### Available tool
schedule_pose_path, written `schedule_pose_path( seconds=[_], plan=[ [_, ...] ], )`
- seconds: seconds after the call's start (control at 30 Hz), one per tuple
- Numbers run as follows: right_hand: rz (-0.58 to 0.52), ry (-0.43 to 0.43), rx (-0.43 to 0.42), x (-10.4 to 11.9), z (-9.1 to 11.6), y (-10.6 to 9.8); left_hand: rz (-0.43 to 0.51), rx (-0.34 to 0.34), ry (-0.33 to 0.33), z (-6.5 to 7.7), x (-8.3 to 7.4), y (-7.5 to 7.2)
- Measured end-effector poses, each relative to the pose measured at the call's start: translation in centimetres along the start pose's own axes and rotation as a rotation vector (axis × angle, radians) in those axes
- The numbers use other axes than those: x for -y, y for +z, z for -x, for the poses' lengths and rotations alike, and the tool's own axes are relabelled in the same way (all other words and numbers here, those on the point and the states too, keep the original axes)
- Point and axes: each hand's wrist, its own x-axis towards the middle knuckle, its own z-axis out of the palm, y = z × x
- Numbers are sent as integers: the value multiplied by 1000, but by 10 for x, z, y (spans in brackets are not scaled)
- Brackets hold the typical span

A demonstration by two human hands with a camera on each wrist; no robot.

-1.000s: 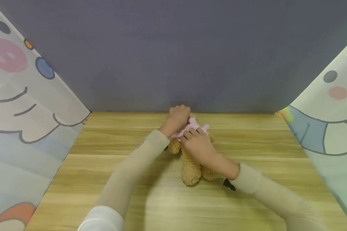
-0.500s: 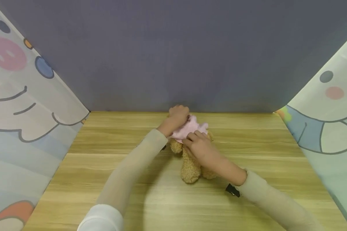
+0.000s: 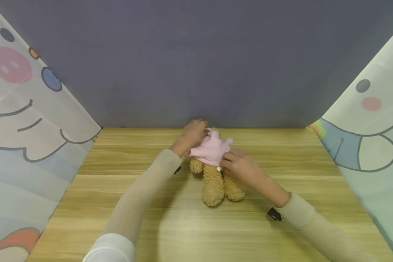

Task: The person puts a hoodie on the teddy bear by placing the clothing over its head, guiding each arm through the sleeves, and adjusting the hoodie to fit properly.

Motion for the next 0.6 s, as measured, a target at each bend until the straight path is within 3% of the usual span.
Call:
schedule_pose_path(
  seconds=[0.13,0.27,0.37,0.5,0.6],
  plan=[
    [34,42,62,7,-2,-5,-23,-18,-5,2,-3,0],
    [6,159,77,18,-16,-13,-54,-19,-9,2,-5,-1],
    [0,257,175,26,-24,-9,-49,-19,0,2,-2,-3],
    [-14,324,277,32,-22,2,42,-9,34,7,9,-3],
    [-23,300,247,31,-18,7,183,6,76,11,19,-6]
  ],
)
